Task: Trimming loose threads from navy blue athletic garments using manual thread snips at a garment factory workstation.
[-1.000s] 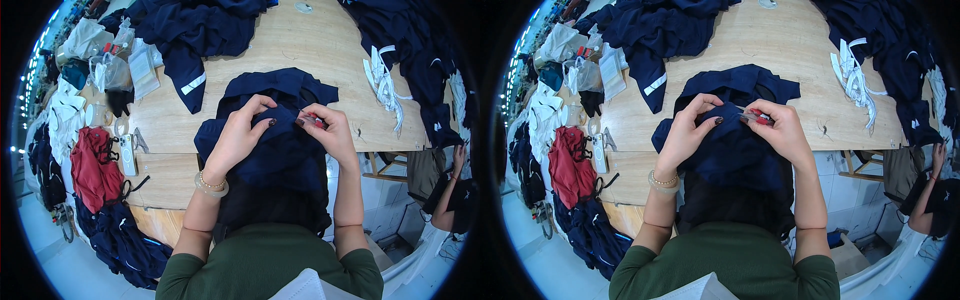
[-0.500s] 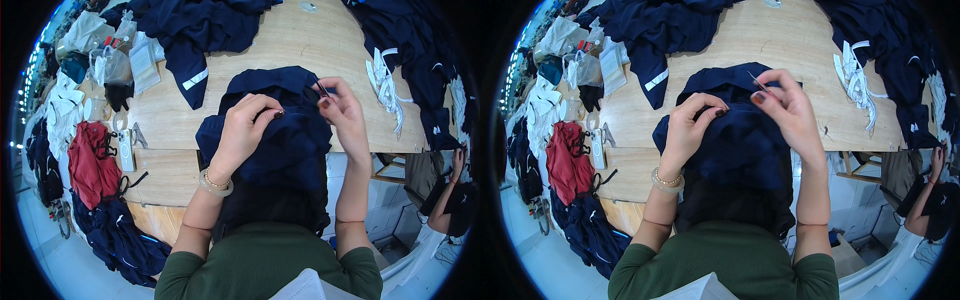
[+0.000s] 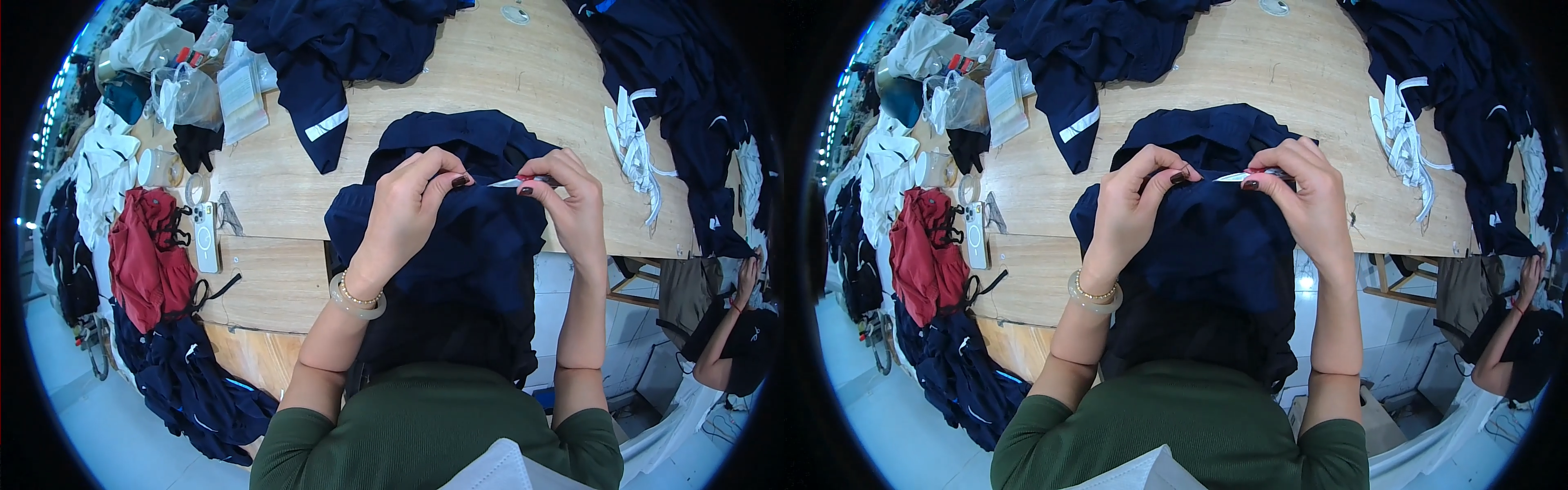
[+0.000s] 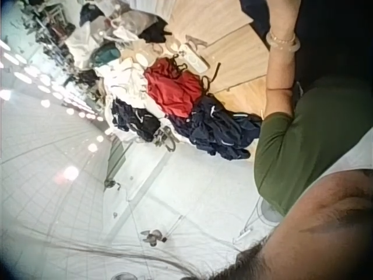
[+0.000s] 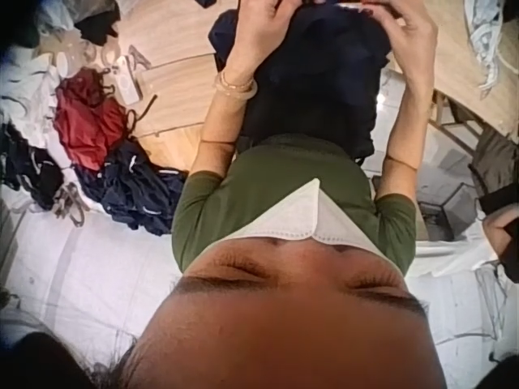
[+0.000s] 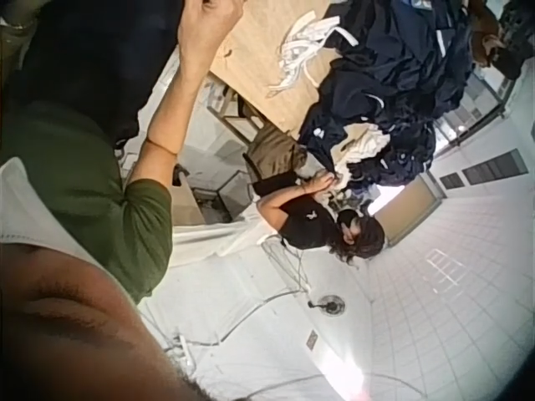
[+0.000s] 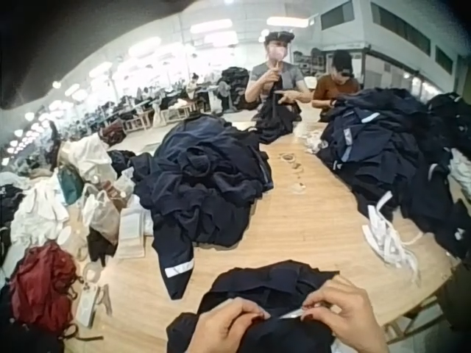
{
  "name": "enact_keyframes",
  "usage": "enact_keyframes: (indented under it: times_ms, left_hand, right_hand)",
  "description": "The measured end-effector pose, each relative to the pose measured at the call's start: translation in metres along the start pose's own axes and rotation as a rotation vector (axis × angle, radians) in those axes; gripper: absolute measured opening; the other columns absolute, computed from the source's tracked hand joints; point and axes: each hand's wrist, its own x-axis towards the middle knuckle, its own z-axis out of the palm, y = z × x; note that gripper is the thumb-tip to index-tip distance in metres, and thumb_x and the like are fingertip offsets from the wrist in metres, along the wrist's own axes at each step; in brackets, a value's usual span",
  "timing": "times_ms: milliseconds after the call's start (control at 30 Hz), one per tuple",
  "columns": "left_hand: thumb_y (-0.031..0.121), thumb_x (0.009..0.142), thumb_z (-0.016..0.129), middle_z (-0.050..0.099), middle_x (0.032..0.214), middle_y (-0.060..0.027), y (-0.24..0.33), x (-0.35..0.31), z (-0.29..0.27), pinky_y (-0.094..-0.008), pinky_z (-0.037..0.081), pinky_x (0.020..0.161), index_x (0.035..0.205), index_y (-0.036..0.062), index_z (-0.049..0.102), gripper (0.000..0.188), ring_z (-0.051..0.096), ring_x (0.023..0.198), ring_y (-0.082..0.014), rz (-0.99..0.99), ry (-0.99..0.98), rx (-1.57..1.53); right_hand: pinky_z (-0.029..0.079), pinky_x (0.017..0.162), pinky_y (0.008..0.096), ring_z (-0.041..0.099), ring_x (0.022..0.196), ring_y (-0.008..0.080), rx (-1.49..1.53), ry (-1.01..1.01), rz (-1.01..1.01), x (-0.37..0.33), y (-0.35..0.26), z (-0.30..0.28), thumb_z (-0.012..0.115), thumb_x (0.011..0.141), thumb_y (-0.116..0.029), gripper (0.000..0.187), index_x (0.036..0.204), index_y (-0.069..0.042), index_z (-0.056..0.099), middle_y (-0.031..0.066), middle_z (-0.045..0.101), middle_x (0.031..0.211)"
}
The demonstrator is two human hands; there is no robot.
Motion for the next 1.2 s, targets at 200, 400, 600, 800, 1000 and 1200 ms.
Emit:
enact_keyframes:
  times_ms: [200, 400, 600, 800, 1000, 1200]
  left_hand:
    - [0.001, 0.094, 0.058, 0.070, 0.085, -0.0089, 0.002, -0.001, -0.004, -0.0245, 0.053, 0.070, 0.095, -0.0008, 0.064, 0.006, 0.068, 0.078, -0.0164, 0.011, -0.002, 0.020]
    - [0.000, 0.096, 0.056, 0.073, 0.088, -0.0089, 0.004, -0.001, -0.005, -0.0227, 0.054, 0.075, 0.096, -0.0020, 0.064, 0.008, 0.069, 0.083, -0.0140, -0.004, -0.025, 0.031]
    - [0.000, 0.096, 0.056, 0.073, 0.088, -0.0088, 0.001, -0.001, -0.005, -0.0226, 0.054, 0.075, 0.096, -0.0021, 0.064, 0.008, 0.069, 0.083, -0.0139, 0.005, -0.029, 0.019]
    - [0.000, 0.096, 0.056, 0.073, 0.088, -0.0086, -0.001, -0.001, -0.005, -0.0229, 0.054, 0.076, 0.096, -0.0022, 0.063, 0.008, 0.069, 0.084, -0.0140, -0.005, -0.035, 0.009]
    - [0.000, 0.096, 0.055, 0.073, 0.087, -0.0087, 0.000, -0.001, -0.004, -0.0229, 0.054, 0.076, 0.095, -0.0020, 0.063, 0.009, 0.070, 0.083, -0.0138, -0.003, -0.033, -0.006]
    - [0.001, 0.095, 0.058, 0.071, 0.085, -0.0090, 0.001, 0.000, -0.003, -0.0241, 0.053, 0.070, 0.093, -0.0016, 0.064, 0.007, 0.069, 0.078, -0.0155, 0.000, -0.007, -0.018]
  right_hand:
    - [0.042, 0.068, 0.0314, 0.051, 0.077, 0.0195, -0.025, -0.054, -0.091, 0.006, -0.010, 0.010, 0.078, 0.074, -0.011, 0.018, 0.087, -0.002, 0.070, 0.0049, 0.061, 0.077]
    - [0.042, 0.068, 0.0313, 0.050, 0.077, 0.0192, -0.029, -0.055, -0.085, 0.008, -0.008, 0.010, 0.078, 0.074, -0.013, 0.018, 0.086, -0.002, 0.070, 0.0043, 0.061, 0.076]
    - [0.042, 0.069, 0.0310, 0.050, 0.076, 0.0190, -0.037, -0.068, -0.114, 0.010, -0.011, 0.011, 0.078, 0.074, -0.015, 0.018, 0.086, -0.003, 0.071, 0.0033, 0.062, 0.076]
    - [0.041, 0.071, 0.0316, 0.049, 0.076, 0.0188, -0.034, -0.086, -0.131, 0.012, -0.011, 0.016, 0.078, 0.074, -0.020, 0.020, 0.085, -0.005, 0.071, 0.0022, 0.062, 0.075]
    - [0.041, 0.072, 0.0316, 0.050, 0.076, 0.0189, -0.053, -0.087, -0.147, 0.011, -0.010, 0.015, 0.078, 0.074, -0.020, 0.020, 0.084, -0.005, 0.071, 0.0025, 0.061, 0.075]
    - [0.041, 0.072, 0.0316, 0.049, 0.077, 0.0190, -0.015, -0.049, -0.118, 0.011, -0.008, 0.016, 0.078, 0.074, -0.018, 0.018, 0.084, -0.005, 0.071, 0.0023, 0.062, 0.075]
